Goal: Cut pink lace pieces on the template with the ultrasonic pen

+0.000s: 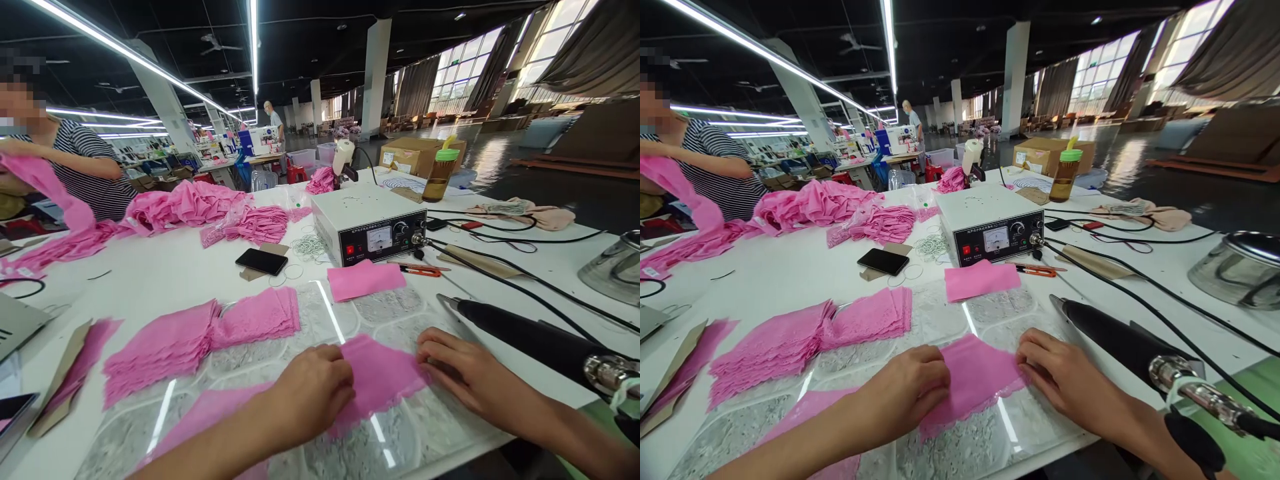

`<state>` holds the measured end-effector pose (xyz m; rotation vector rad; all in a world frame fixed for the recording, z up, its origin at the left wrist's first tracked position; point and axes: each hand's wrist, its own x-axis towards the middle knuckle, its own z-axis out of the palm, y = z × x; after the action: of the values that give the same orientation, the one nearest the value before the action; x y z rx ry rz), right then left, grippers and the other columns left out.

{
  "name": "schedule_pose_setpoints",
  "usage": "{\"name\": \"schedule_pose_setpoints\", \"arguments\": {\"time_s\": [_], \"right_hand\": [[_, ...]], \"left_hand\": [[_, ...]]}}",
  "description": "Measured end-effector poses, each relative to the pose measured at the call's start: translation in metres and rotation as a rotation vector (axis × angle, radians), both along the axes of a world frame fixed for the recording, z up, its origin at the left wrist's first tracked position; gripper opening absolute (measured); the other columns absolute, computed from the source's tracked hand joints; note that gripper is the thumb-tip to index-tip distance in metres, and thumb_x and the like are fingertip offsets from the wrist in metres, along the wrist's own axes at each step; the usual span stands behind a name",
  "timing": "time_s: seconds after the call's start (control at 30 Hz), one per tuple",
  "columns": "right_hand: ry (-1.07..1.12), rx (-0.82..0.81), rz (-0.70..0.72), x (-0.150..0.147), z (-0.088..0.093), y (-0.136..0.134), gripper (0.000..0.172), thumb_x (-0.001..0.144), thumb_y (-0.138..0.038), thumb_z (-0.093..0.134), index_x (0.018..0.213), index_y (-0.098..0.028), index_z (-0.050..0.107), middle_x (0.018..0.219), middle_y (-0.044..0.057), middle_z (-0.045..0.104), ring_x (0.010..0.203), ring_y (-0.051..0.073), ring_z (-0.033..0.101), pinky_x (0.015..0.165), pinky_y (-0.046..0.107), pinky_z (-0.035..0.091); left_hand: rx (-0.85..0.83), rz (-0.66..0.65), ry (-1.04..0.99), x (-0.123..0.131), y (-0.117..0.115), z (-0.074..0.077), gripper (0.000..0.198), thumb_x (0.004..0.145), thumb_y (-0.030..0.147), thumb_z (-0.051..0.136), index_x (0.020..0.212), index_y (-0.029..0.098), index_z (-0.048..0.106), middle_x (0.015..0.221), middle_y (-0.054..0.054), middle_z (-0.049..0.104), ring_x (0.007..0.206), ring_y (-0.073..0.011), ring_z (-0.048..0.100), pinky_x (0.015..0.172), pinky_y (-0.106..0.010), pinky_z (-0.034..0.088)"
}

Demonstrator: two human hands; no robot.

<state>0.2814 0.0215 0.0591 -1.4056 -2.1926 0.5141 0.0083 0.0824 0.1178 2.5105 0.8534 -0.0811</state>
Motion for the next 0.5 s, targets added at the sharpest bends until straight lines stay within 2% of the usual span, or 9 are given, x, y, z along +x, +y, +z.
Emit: {"name": "schedule_pose_setpoints", "arguments": {"time_s": [0.13,0.2,0.27,0.33,0.5], "right_hand": [[-0.022,-0.051,-0.007,-0.002,-0.005,0.002,0.017,0.098,-0.027,0.045,0.086,-0.022,0.056,0.091,0.006,0.059,0.078,0.017,0.06,0.069,0.032,0.049],[-0.031,-0.045,-0.015,-0.003,-0.008,0.002,0.02,0.098,-0.025,0.042,0.084,-0.021,0.054,0.088,0.005,0.059,0.076,0.017,0.059,0.067,0.032,0.047],[-0.024,-0.027,-0.027,-0.003,-0.011,0.002,0.02,0.098,-0.023,0.04,0.084,-0.021,0.054,0.087,0.006,0.059,0.076,0.018,0.058,0.067,0.032,0.047],[-0.008,-0.009,-0.032,-0.003,-0.01,0.002,0.02,0.098,-0.022,0.039,0.083,-0.021,0.053,0.086,0.006,0.059,0.075,0.018,0.058,0.066,0.033,0.046],[0.019,-0.041,-0.023,-0.002,-0.004,0.002,0.02,0.098,-0.022,0.038,0.082,-0.021,0.051,0.083,0.005,0.057,0.073,0.018,0.056,0.065,0.032,0.046]], "left_hand": [[0.005,0.008,-0.006,0.037,0.002,-0.009,0.014,0.087,0.024,0.065,0.098,0.016,0.069,0.098,-0.007,0.065,0.09,-0.0217,0.063,0.08,-0.03,0.049],[-0.004,-0.005,-0.008,0.055,0.003,-0.018,0.02,0.083,0.028,0.07,0.099,0.015,0.069,0.097,-0.007,0.065,0.092,-0.0231,0.062,0.082,-0.031,0.049],[-0.013,-0.006,-0.01,0.067,0.005,-0.026,0.017,0.083,0.028,0.069,0.094,0.015,0.069,0.093,-0.007,0.065,0.09,-0.0229,0.062,0.081,-0.031,0.049],[-0.02,0.009,-0.013,0.074,0.006,-0.031,0.009,0.085,0.022,0.063,0.088,0.016,0.069,0.087,-0.005,0.064,0.086,-0.0212,0.061,0.078,-0.03,0.048],[-0.032,0.054,-0.017,0.075,0.005,-0.029,0.015,0.086,0.013,0.054,0.08,0.016,0.068,0.082,-0.004,0.062,0.079,-0.0178,0.06,0.073,-0.027,0.047]]}}
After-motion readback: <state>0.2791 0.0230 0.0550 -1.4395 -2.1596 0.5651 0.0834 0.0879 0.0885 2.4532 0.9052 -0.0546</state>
